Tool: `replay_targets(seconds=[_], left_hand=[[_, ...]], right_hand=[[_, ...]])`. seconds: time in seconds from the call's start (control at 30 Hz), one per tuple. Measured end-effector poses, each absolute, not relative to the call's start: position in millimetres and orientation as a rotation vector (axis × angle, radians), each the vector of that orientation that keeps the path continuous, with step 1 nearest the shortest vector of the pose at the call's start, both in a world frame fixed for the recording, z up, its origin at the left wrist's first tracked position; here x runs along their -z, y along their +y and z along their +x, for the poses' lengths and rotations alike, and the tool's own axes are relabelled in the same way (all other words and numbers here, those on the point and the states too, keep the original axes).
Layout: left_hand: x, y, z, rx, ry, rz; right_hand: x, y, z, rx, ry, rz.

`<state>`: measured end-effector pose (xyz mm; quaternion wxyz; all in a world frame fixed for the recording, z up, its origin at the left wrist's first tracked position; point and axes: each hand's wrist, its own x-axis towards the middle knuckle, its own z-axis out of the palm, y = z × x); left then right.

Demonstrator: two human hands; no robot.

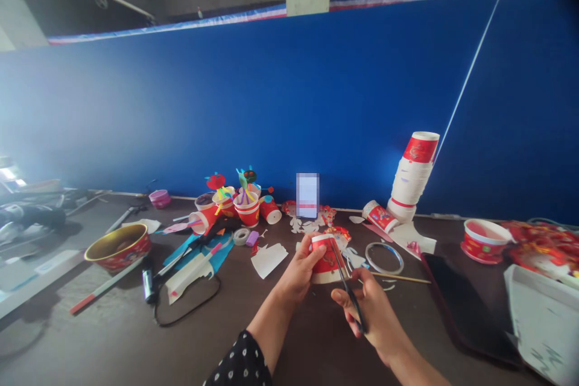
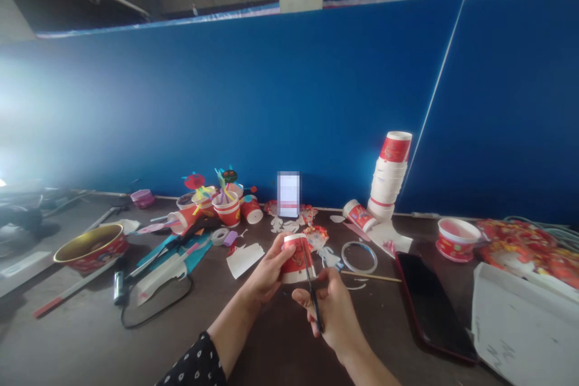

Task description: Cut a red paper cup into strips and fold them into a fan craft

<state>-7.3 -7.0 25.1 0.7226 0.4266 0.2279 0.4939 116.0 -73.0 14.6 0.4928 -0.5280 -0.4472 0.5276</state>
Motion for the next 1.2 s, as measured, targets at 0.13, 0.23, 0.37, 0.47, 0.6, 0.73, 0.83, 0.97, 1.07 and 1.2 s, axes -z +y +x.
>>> replay_targets(seconds=[0.13, 0.23, 0.37, 0.47, 0.6, 0.73, 0.83, 0.97, 1.07, 1.2], left_hand=[[-23.6, -5.9, -7.9, -1.092, 0.493, 0.945], [-23.7, -5.6, -7.9, -1.094, 0.502, 0.945], [-24.3, -5.7, -7.8, -1.096, 0.519, 0.94], [-24.2, -5.4, -7.8, -1.096, 0.524, 0.931], [-25.5, -5.6, -7.7, -1.092, 0.524, 0.894], [-26.6, -6.3, -6.8, -1.101, 0.524, 0.85], [-23.0, -4.0, -6.8, -1.139, 0.506, 0.816], [-15.9, 3.2, -9.9, -1.182, 0.498, 0.79], [-14.2, 8.3, -13.1, -1.199, 0.535, 0.76], [-16.0, 11.1, -14.5, -1.226, 0.562, 0.728]], right_hand=[[-12.4, -73.5, 117.5, -1.266, -1.116, -1.271], [-9.2, -74.4, 118.4, -1.262, -1.125, -1.261], [-7.8, -75.1, 118.1, -1.257, -1.12, -1.249], [-9.0, -74.8, 117.3, -1.257, -1.106, -1.253], [-10.8, -73.5, 117.1, -1.244, -1.102, -1.263], [-11.2, -72.6, 117.8, -1.266, -1.119, -1.243], [-9.9, -73.6, 118.2, -1.292, -1.166, -1.214], [-4.6, -75.4, 117.9, -1.349, -1.22, -1.176], [0.9, -75.4, 116.9, -1.378, -1.227, -1.18], [4.8, -74.9, 115.4, -1.396, -1.234, -1.191]])
